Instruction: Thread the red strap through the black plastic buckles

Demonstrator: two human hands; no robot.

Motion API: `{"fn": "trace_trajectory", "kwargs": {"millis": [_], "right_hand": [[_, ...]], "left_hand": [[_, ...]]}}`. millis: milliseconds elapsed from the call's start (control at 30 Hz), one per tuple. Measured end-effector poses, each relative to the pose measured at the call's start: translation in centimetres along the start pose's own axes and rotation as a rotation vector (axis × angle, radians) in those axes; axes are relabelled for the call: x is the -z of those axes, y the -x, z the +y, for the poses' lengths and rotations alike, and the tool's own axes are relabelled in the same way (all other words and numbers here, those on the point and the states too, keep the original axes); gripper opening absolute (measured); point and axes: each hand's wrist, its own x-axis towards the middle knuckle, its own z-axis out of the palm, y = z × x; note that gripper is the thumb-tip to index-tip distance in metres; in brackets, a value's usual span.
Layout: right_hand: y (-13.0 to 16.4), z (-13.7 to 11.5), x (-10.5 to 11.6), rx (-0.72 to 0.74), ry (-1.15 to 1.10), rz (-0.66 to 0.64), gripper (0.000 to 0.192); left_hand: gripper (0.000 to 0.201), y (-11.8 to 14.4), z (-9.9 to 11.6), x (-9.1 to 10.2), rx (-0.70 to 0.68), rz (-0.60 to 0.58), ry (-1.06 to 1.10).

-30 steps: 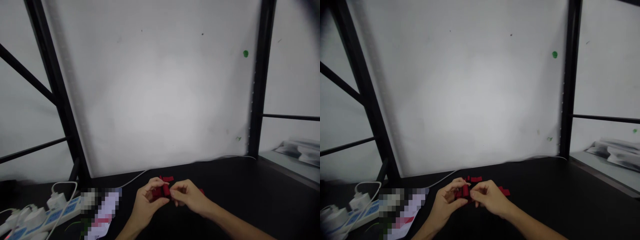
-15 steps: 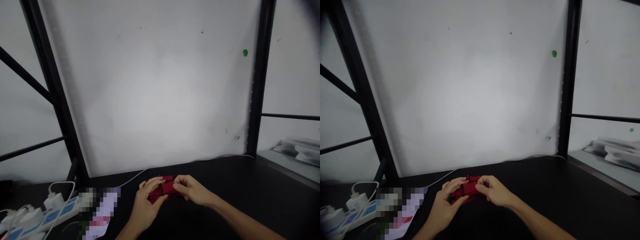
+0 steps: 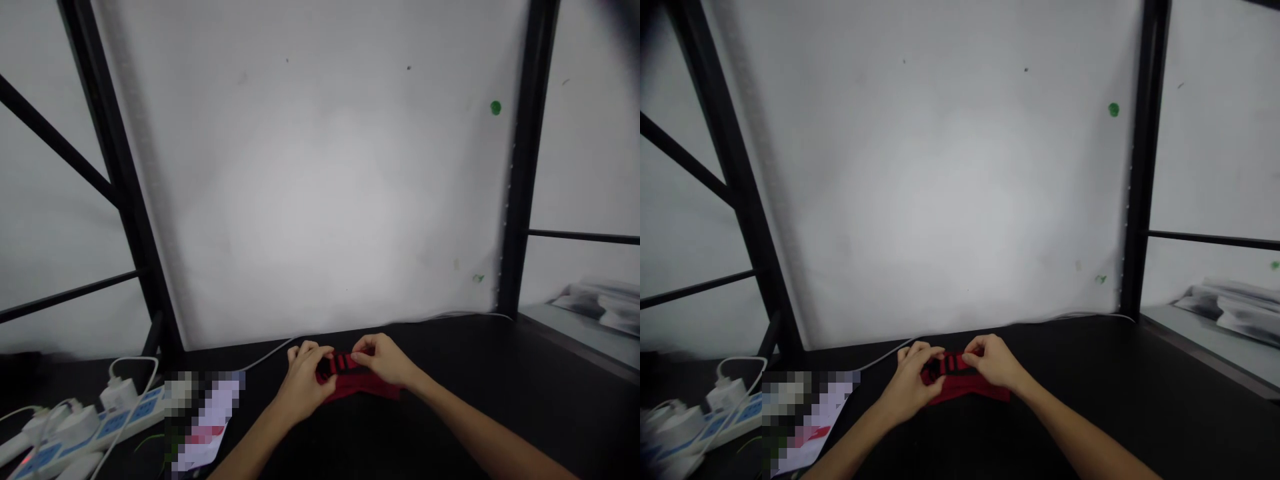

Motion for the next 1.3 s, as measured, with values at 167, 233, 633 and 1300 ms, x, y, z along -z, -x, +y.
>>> {"fn": "trace_trajectory", "kwargs": {"millis": [167, 233, 633, 1300], "right_hand": [[-3.0, 2.4, 1.1, -0.112, 0.129, 0.076, 0.013], [-3.7, 3.5, 1.4, -0.160, 0.195, 0.079, 0.011], [-3.3, 5.2, 2.2, -0.190, 0.471, 0.131, 0.027], [1.4, 2.1, 1.5, 0.131, 0.486, -0.245, 0.028]], "left_hand": [[0.031, -3.9, -1.2, -2.6, 0.067, -0.074, 0.006], [0.027, -5.1, -1.4, -4.2, 0.095, -0.115, 0.004], [0.043, -4.4, -4.5, -3.2, 0.205, -0.244, -0.095], [0.018, 1.3, -3.8, 0.0, -0.012, -0.318, -0.066]]}}
